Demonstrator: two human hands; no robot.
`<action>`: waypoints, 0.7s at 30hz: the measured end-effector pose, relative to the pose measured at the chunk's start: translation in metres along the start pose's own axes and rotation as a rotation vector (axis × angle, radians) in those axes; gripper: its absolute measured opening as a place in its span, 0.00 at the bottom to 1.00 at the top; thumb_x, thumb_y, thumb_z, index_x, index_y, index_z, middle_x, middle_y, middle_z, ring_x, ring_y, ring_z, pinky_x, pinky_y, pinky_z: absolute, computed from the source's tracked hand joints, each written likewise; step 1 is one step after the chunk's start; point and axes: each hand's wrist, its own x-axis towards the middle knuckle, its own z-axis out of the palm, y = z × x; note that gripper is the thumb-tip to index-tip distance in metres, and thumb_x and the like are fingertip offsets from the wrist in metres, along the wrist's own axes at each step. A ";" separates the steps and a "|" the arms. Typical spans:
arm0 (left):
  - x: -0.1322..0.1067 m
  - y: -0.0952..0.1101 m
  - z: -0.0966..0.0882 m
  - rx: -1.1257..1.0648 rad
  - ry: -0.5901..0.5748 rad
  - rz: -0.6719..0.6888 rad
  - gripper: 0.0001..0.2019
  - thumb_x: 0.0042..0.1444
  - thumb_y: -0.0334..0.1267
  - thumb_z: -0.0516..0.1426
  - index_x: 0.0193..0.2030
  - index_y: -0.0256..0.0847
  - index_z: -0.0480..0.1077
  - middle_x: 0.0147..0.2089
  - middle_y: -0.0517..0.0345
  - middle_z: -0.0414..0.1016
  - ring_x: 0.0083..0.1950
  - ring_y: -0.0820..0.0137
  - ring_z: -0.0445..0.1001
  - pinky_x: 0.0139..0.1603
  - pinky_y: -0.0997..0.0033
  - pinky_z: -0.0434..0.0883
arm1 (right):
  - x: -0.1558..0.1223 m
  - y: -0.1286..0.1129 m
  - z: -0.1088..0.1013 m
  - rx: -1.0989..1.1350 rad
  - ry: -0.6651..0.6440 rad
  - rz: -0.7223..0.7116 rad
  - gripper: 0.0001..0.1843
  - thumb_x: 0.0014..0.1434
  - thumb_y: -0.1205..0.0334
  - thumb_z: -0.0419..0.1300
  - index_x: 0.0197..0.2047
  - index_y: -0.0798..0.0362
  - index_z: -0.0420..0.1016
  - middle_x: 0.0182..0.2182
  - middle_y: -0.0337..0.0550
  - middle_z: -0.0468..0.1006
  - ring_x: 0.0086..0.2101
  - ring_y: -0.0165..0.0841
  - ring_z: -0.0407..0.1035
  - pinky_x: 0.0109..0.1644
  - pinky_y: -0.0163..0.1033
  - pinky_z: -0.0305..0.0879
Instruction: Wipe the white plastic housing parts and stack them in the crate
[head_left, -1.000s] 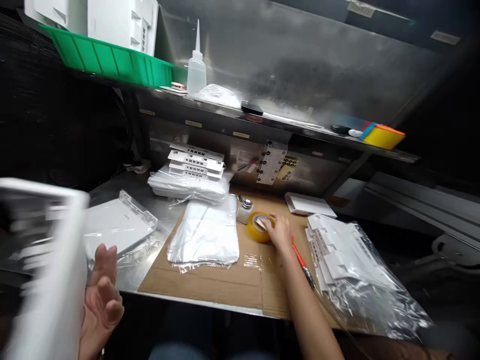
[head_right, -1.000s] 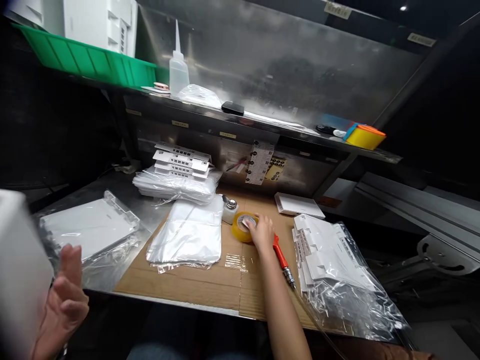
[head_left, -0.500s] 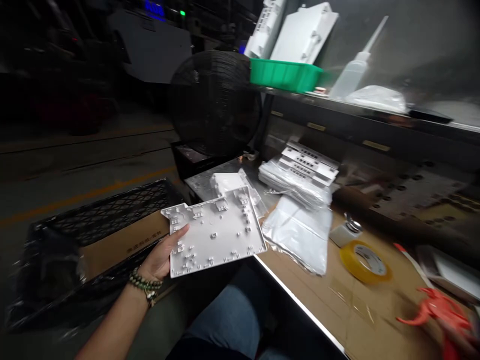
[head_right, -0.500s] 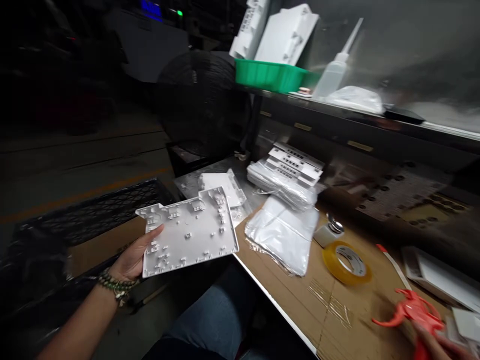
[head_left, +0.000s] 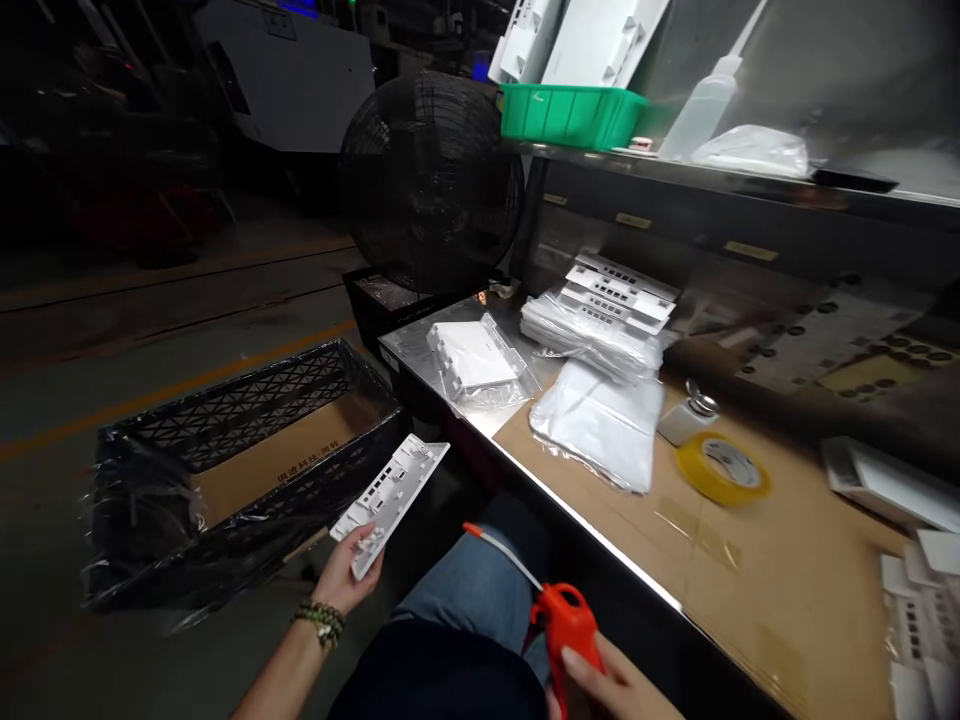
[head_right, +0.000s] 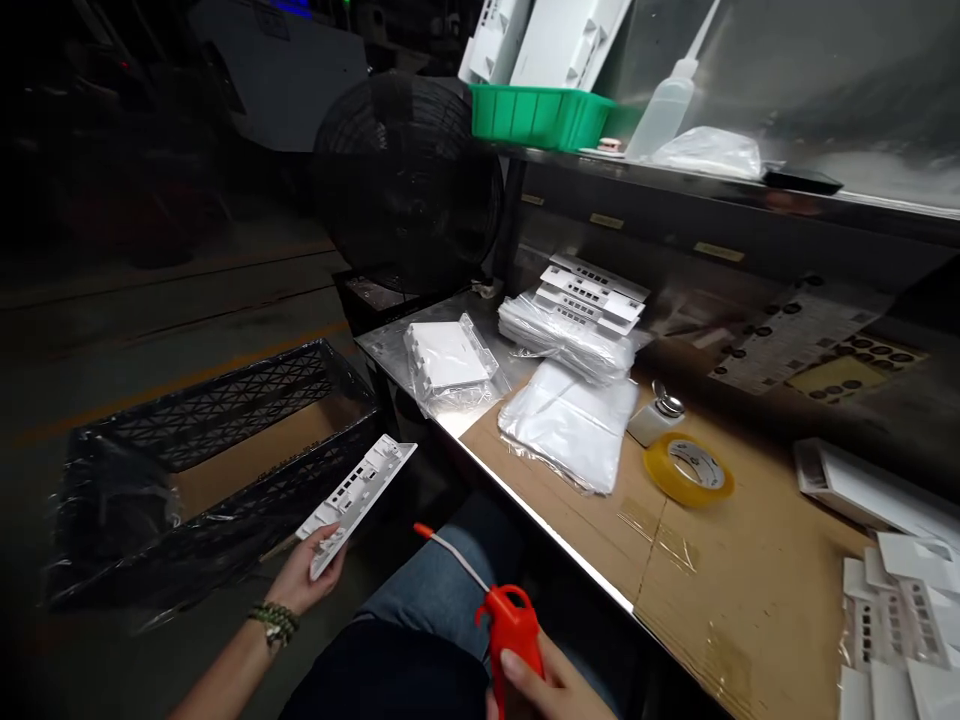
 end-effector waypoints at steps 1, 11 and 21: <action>0.005 -0.007 0.004 -0.033 0.013 -0.003 0.08 0.68 0.29 0.57 0.52 0.35 0.72 0.37 0.60 0.79 0.30 0.73 0.79 0.32 0.73 0.79 | 0.006 0.000 0.007 -0.165 0.035 -0.009 0.35 0.61 0.29 0.54 0.56 0.50 0.72 0.33 0.46 0.82 0.35 0.43 0.77 0.46 0.47 0.69; 0.038 -0.025 0.030 0.005 0.080 0.175 0.11 0.64 0.33 0.61 0.53 0.37 0.73 0.49 0.53 0.78 0.43 0.67 0.79 0.42 0.62 0.80 | 0.014 -0.001 0.010 -0.761 0.277 0.121 0.24 0.64 0.36 0.49 0.51 0.44 0.69 0.36 0.46 0.84 0.39 0.48 0.79 0.41 0.41 0.65; 0.024 -0.019 0.033 0.130 0.002 0.173 0.07 0.61 0.24 0.60 0.46 0.34 0.74 0.42 0.55 0.80 0.40 0.66 0.80 0.42 0.61 0.81 | 0.019 -0.020 0.003 -0.698 0.227 0.050 0.21 0.63 0.37 0.54 0.47 0.45 0.70 0.36 0.44 0.84 0.37 0.43 0.78 0.40 0.37 0.64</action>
